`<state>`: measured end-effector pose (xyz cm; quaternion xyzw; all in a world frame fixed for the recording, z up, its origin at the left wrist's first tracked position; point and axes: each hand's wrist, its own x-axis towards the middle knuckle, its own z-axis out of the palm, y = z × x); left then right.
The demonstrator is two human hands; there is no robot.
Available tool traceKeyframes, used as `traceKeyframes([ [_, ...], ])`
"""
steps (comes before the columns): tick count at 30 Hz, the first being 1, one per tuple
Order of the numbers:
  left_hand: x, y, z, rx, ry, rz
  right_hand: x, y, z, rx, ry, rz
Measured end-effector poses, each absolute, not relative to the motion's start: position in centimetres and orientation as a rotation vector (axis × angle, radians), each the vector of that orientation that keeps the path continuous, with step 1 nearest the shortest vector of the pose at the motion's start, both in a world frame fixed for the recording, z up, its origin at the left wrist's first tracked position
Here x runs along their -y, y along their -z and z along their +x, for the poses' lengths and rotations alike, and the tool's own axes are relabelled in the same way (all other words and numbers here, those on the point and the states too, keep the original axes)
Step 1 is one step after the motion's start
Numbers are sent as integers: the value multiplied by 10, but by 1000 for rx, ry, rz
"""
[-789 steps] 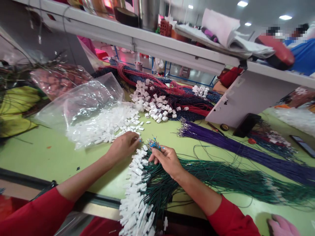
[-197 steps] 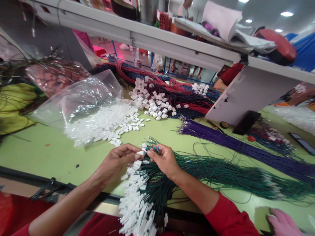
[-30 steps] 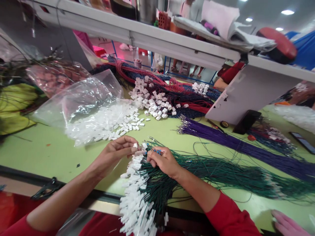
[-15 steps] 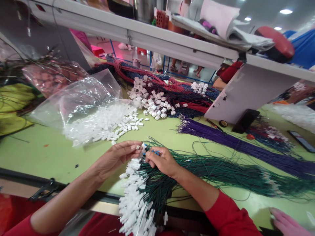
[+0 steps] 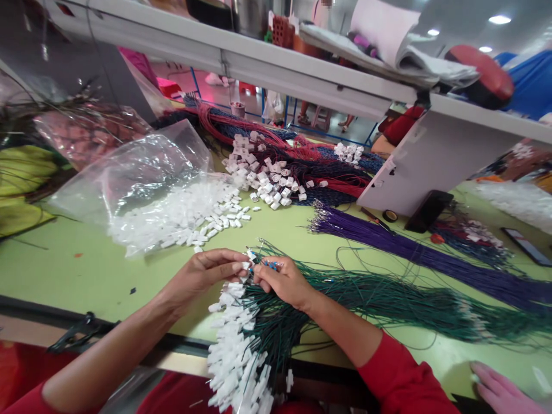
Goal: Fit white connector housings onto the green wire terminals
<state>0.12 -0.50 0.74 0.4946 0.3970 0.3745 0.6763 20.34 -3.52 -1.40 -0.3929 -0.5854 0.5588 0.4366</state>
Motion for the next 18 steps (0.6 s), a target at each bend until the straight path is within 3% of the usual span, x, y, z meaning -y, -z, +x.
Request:
traceKeyframes([
  [8,13,-1,7,-940,-850,960,39,13,201,1495,-1258,-1050],
  [18,26,3,1,-985,-900,1228,36,23,203,1480,-1181,-1029],
])
